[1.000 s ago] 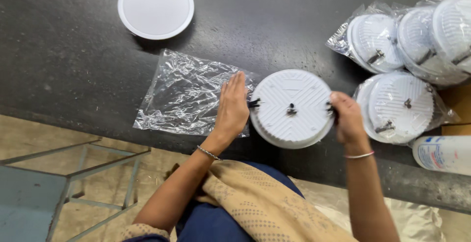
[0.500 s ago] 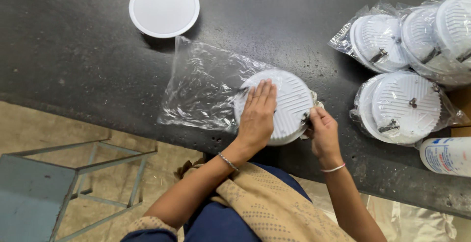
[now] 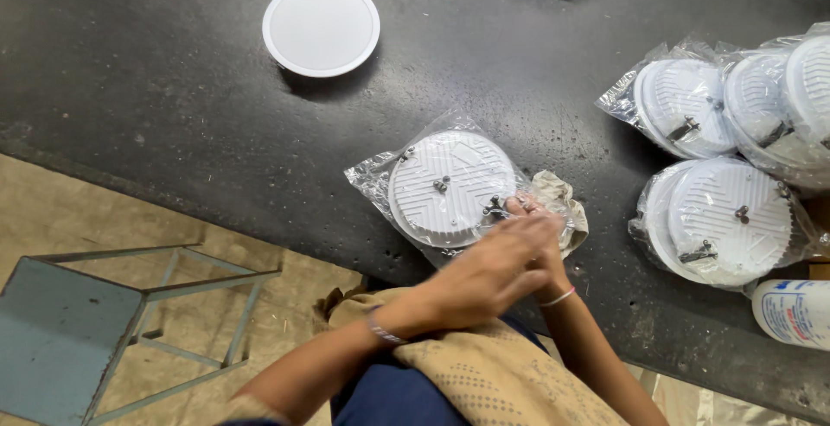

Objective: The person unwraps round LED panel light fixtures from plastic bags on a workbench, wipes each panel surface with a cloth, and stacks the cleaned panels in groups. They also rewrap some fixtures in plastic and set them aside with the packaged units.

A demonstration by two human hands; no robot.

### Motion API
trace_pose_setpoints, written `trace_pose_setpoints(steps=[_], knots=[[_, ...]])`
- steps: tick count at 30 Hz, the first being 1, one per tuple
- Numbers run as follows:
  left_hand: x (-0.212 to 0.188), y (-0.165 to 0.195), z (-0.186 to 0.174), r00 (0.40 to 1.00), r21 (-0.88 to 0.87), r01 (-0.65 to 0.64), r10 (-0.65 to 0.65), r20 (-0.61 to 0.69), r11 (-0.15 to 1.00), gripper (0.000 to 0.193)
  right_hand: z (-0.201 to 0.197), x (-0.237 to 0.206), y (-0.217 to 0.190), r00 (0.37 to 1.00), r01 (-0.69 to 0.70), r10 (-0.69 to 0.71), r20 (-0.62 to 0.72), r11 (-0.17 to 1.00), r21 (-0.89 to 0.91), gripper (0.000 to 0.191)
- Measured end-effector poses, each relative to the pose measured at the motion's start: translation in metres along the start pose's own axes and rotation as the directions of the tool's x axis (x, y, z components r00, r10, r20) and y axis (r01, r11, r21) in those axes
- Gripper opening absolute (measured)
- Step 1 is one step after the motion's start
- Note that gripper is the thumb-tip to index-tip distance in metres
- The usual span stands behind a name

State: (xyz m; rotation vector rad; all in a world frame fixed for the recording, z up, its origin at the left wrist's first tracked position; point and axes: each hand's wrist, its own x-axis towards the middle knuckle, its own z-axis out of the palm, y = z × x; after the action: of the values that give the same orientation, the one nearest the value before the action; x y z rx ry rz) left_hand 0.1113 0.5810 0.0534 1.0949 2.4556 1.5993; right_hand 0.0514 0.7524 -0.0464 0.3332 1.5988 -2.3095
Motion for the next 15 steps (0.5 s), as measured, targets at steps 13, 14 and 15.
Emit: trace_pose_setpoints(steps=[13,14,15], knots=[[-0.062,-0.092,-0.086,0.984,0.733,-0.001,0.131,-0.121,0.680,0.071,0.026,0.016,0.030,0.976,-0.171,0.133,0.172,0.957,0.233,0.032],[-0.059,-0.094,-0.085,0.970,0.714,-0.037,0.196,-0.143,0.699,0.063,0.032,0.013,0.027,0.974,-0.176,0.137,0.178,0.958,0.224,0.033],[-0.057,-0.094,-0.086,0.951,0.696,-0.074,0.260,-0.165,0.714,0.055,0.038,0.007,0.021,0.972,-0.180,0.141,0.186,0.959,0.216,0.034]])
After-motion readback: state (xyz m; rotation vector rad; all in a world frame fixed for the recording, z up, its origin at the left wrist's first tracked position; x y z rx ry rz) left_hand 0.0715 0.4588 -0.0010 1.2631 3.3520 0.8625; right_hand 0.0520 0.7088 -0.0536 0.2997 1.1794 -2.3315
